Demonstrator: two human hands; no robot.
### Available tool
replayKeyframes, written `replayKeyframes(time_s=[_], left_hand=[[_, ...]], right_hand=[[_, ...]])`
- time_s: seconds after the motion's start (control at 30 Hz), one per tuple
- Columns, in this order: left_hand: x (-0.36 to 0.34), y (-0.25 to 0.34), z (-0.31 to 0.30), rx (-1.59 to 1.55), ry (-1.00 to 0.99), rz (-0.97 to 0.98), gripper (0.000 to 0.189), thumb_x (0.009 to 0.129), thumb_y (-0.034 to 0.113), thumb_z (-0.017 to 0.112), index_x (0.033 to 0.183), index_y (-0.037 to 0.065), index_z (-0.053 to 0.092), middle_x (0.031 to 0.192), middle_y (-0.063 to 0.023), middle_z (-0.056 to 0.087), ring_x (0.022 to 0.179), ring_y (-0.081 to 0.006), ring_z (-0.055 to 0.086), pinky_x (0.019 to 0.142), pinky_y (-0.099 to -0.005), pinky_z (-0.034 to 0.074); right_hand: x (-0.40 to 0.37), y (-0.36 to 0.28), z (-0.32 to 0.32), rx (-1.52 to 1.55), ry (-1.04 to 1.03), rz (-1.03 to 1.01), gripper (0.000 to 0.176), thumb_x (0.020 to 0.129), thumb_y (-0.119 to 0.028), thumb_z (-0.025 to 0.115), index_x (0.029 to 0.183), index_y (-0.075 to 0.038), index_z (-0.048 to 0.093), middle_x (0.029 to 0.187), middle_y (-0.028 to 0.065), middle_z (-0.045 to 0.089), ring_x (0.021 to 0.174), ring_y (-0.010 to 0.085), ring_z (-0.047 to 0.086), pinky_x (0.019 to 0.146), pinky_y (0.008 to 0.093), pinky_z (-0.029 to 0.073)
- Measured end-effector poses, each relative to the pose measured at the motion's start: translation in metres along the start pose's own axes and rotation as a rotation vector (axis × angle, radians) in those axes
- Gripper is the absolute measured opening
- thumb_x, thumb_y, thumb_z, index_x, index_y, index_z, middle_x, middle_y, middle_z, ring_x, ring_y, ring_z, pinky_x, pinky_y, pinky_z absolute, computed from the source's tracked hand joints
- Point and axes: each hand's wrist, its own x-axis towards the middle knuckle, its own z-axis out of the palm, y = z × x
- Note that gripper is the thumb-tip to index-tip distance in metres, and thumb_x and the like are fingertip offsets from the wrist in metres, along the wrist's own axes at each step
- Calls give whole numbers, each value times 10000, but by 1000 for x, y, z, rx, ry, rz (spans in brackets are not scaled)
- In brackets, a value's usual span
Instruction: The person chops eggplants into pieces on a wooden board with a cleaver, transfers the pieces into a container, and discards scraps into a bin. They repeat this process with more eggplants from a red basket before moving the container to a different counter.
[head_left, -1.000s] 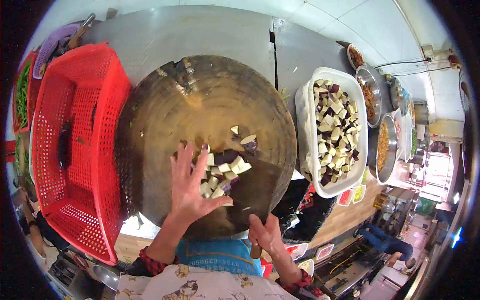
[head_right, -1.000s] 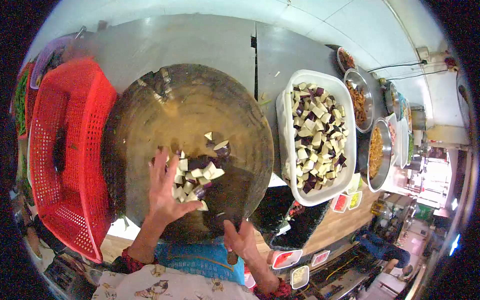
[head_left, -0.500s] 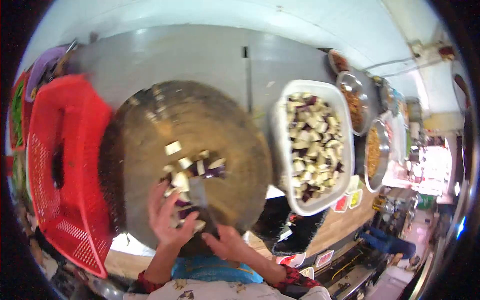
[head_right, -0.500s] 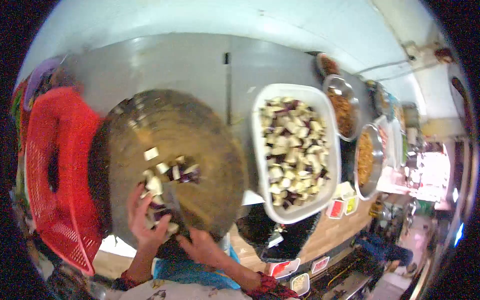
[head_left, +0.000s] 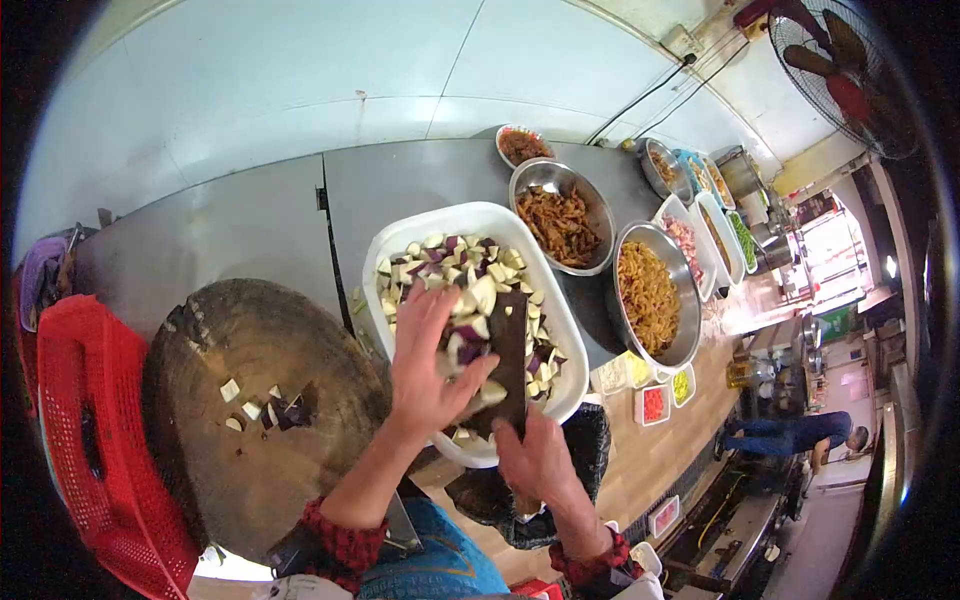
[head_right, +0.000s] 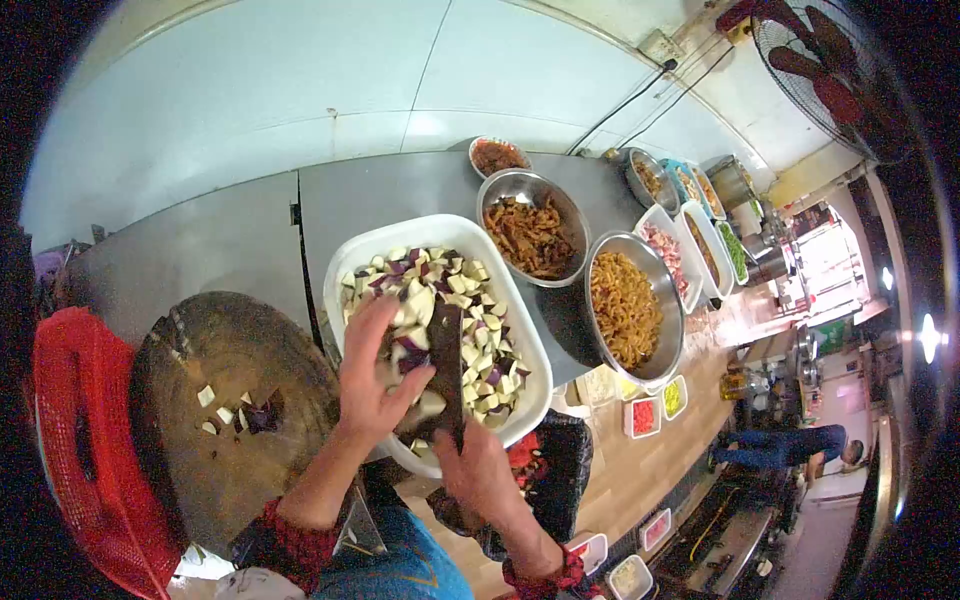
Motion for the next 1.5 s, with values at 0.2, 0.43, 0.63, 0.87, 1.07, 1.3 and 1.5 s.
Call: replayKeyframes(time_s=[0.2,0.43,0.63,0.87,1.07,1.3,1.5], left_hand=[[-4,-31,-1,-134,182,-266,470,851,140,603,1301,47,506,1331,-157,497,1275,-324,426,1079,-454,305],[-70,-70,-183,706,355,-172,340,853,96,569,1187,38,593,1274,-145,542,1254,-322,445,1065,-430,327],[-124,-100,-240,796,23,-415,505,826,248,650,1293,99,528,1370,-144,440,1319,-348,349,1097,-494,251],[-111,-75,-213,765,-232,-214,533,687,315,772,1164,137,612,1245,-91,514,1200,-331,447,1004,-498,354],[-136,-81,-212,720,-166,-182,314,663,174,750,947,127,623,1022,-51,565,932,-277,540,759,-413,425],[-168,-73,-213,629,-194,-219,246,668,98,722,866,68,580,881,-97,569,799,-318,567,693,-426,457],[-184,-59,-203,468,61,-361,184,721,66,699,853,48,573,713,-84,569,580,-221,563,549,-339,475]], right_hand=[[22,30,-18,-449,274,16,194,885,-138,537,966,31,485,598,227,592,562,413,610,494,481,488],[-9,26,-29,528,179,270,142,891,-100,529,983,8,539,532,89,540,398,168,522,384,300,403],[-55,24,39,668,-521,467,156,910,-128,556,1016,-17,529,599,1,514,467,83,467,419,255,383],[-78,28,116,590,-687,546,183,922,-175,540,1023,-22,538,626,9,540,504,78,498,448,260,399],[-101,24,150,462,-615,384,136,942,-112,511,1037,-15,499,595,18,475,445,114,442,406,282,365],[-122,6,163,684,-570,595,118,936,-113,522,1003,-19,497,576,23,480,443,114,450,399,287,360],[-127,0,169,589,-641,586,206,943,-186,521,1085,-35,510,599,16,511,472,107,473,430,302,396]])
